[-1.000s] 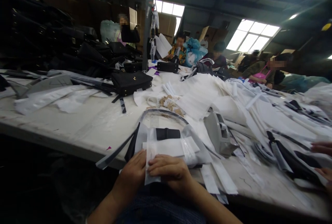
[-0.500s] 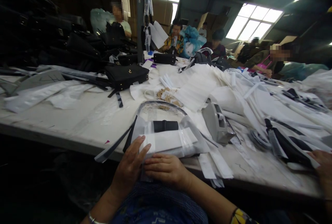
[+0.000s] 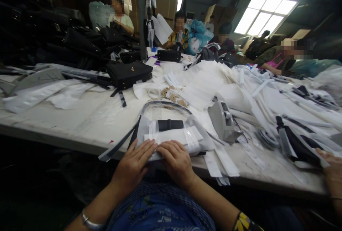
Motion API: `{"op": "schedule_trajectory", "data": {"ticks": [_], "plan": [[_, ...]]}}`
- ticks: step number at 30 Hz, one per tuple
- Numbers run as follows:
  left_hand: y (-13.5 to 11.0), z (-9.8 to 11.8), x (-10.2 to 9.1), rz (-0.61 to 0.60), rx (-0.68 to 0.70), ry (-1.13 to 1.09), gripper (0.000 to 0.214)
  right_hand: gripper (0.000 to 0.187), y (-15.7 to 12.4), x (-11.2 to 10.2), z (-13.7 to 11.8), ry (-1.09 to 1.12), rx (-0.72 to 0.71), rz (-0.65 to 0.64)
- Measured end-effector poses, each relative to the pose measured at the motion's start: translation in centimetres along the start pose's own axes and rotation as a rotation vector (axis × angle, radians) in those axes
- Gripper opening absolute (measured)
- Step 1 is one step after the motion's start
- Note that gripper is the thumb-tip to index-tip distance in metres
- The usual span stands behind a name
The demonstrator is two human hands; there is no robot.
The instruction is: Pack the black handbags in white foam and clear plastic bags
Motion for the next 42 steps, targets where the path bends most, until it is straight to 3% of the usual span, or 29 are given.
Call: {"op": "schedule_trajectory", "data": {"ticks": [4,10,14,17,22,25,27,31,34,38,42], "plan": [[0.5,0.1,-0.7,-0.145,0.003,-0.078,0.071,0.017,0.2,0.9,0.0,-0.061,-0.024,0.027],[0.6,-0.1,-0.9,0.072,0.062,0.066,0.04,0.019,-0.8,-0.2,-0.6,-0.092,-0.071,0.115],[0.3,-0.3,-0.1,0.054,0.117,0.055,0.042,0.019,-4.3,-0.9,-3.1,-0.019,-0.269,0.115],[0.4,-0.4,-0.2,0.034,0.131,0.039,0.043,0.023,-6.9,0.8,-3.5,-0.078,-0.296,0.036],[0.5,-0.4,-0.5,0.047,0.125,0.047,0.042,0.034,-8.6,5.7,-2.3,-0.169,-0.376,-0.039],[0.5,-0.5,-0.5,0.054,0.121,0.055,0.042,0.037,-8.1,7.5,-1.8,-0.181,-0.433,-0.009],[0.5,-0.5,-0.7,0.061,0.118,0.062,0.043,0.028,-7.6,7.3,-2.0,-0.16,-0.453,0.072],[0.3,-0.3,-0.7,0.072,0.137,0.087,0.043,0.011,-6.4,6.3,-3.0,-0.044,-0.416,0.139],[0.0,-0.1,-0.6,0.101,0.151,0.092,0.044,0.016,-5.8,5.8,-4.0,0.071,-0.322,0.095],[-0.3,-0.1,-0.4,0.141,0.145,0.082,0.045,0.019,-5.9,4.7,-5.3,0.198,-0.19,0.136],[-0.3,-0.2,-0.5,0.176,0.129,0.076,0.045,0.021,-6.1,4.1,-6.3,0.261,-0.15,0.147]]}}
Point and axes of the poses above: each hand's wrist, its own y-axis towards the middle knuckle, its own x-axis out of the palm, z = x × y, the point moved 9 cm from there along y, towards the middle knuckle, and after that the axes turned 1 degree about z, right-handed, at the moved point
